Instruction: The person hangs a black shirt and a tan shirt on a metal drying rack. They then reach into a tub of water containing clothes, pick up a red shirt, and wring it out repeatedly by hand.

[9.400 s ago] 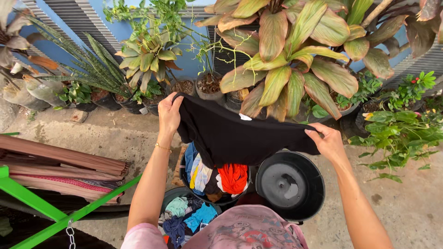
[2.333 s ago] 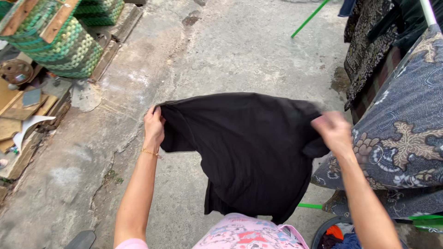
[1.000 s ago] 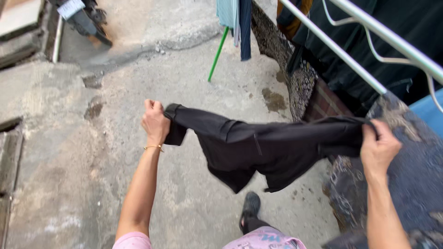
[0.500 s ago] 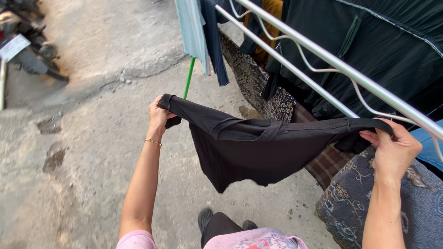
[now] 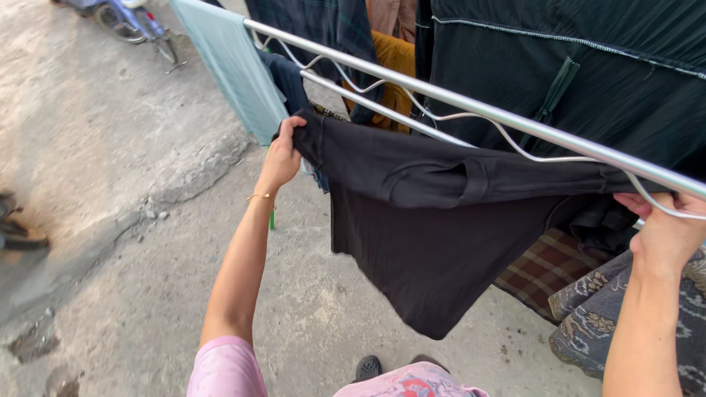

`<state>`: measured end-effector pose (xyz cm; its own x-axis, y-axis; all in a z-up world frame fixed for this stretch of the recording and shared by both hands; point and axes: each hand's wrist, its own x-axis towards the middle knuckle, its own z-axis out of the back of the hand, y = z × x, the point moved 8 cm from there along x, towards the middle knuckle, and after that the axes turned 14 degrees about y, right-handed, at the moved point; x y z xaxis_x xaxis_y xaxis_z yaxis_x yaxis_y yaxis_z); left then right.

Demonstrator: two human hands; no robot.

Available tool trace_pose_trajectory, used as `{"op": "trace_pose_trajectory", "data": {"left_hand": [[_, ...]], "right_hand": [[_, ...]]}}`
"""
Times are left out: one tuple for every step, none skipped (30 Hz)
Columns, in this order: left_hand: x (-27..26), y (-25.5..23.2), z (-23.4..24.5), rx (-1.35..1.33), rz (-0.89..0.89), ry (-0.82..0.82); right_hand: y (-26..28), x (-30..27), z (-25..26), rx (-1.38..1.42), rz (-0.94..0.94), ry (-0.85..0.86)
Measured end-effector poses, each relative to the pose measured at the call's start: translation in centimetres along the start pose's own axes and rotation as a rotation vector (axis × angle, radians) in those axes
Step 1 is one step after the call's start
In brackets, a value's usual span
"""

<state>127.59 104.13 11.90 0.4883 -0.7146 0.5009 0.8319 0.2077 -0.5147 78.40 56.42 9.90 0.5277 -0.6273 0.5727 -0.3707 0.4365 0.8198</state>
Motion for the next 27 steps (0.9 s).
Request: {"op": "trace_pose_trajectory", "data": {"left_hand": [[1.4,0.4,-0.9,0.027,-0.029,0.042],[2.6,0.7,-1.8,0.054,-0.058,0.083],[3.9,1.0,-2.1,0.101,-0.062,0.074],[5.2,1.3,-2.5,0.148,-0.065,0.063],[6.5,1.7,-2.8,0.196,-0.066,0.049],[7.7,1.9,-3.1,0.192,-0.098,0.035],[8.8,2.2,-3.3,0.19,-0.13,0.018],[9.9,2.5,-3.6,0.187,-0.162,0.0],[11.0,3.9,-4.2,0.147,-0.079,0.029],[12.0,5.3,-4.8,0.106,0.003,0.059],[13.3,7.0,-5.5,0.068,0.085,0.083],[14.5,7.8,-6.6,0.106,0.088,0.098],[15.7,8.4,-7.2,0.155,0.084,0.117],[17.0,8.9,-7.5,0.204,0.08,0.135],[17.7,8.8,-7.6,0.225,-0.005,0.078],[18.4,8.6,-7.6,0.245,-0.09,0.02],[19.3,8.0,-7.4,0.262,-0.18,-0.039],[20.9,8.8,-7.4,0.227,-0.114,-0.02],[21.6,9.8,-7.6,0.189,-0.037,0.01],[22.0,10.9,-7.9,0.152,0.04,0.041],[23.0,11.7,-7.9,0.121,0.081,0.046],[23.9,12.6,-7.9,0.09,0.122,0.052],[24.6,13.7,-8.2,0.055,0.167,0.058],[25.7,13.9,-8.3,0.143,0.093,0.027],[27.1,14.1,-8.5,0.233,0.018,-0.002],[28.1,14.4,-9.0,0.321,-0.057,-0.032],[29.1,15.4,-10.3,0.376,-0.037,0.063]], "right_hand": [[-0.4,0.4,-0.2,0.022,0.013,-0.02],[-0.6,0.5,-0.3,0.044,0.027,-0.039],[-0.6,0.7,-0.4,0.046,0.026,-0.07],[-0.7,0.8,-0.6,0.049,0.025,-0.102],[-0.9,1.2,-0.7,0.055,0.025,-0.129],[-1.1,1.6,-0.7,0.028,-0.012,-0.123],[-1.4,1.9,-0.7,0.004,-0.046,-0.117],[-1.8,2.2,-0.7,-0.021,-0.081,-0.11],[-1.9,2.5,-0.3,-0.1,-0.094,-0.152],[-2.0,2.8,0.0,-0.177,-0.108,-0.195],[-2.3,3.8,0.1,-0.25,-0.116,-0.235],[-2.4,4.6,0.1,-0.204,-0.092,-0.215],[-2.4,4.8,-0.2,-0.149,-0.068,-0.203],[-2.5,5.3,-0.5,-0.094,-0.043,-0.191],[-2.7,5.8,-0.4,-0.071,-0.047,-0.201],[-3.0,6.6,-0.5,-0.047,-0.05,-0.212],[-3.1,7.5,-0.4,-0.027,-0.049,-0.225],[-3.0,8.8,-0.5,0.002,-0.033,-0.214],[-3.1,9.6,-0.7,0.028,-0.03,-0.2],[-3.2,10.2,-0.9,0.054,-0.027,-0.186],[-3.5,11.0,-1.3,0.008,-0.063,-0.171],[-3.9,11.8,-1.8,-0.038,-0.099,-0.156],[-4.0,12.2,-2.1,-0.088,-0.137,-0.137],[-4.5,12.3,-2.5,-0.164,-0.229,-0.128],[-5.3,12.1,-3.2,-0.237,-0.324,-0.118],[-5.9,11.9,-3.7,-0.309,-0.419,-0.108],[-6.3,11.3,-4.4,-0.353,-0.51,-0.077]]}}
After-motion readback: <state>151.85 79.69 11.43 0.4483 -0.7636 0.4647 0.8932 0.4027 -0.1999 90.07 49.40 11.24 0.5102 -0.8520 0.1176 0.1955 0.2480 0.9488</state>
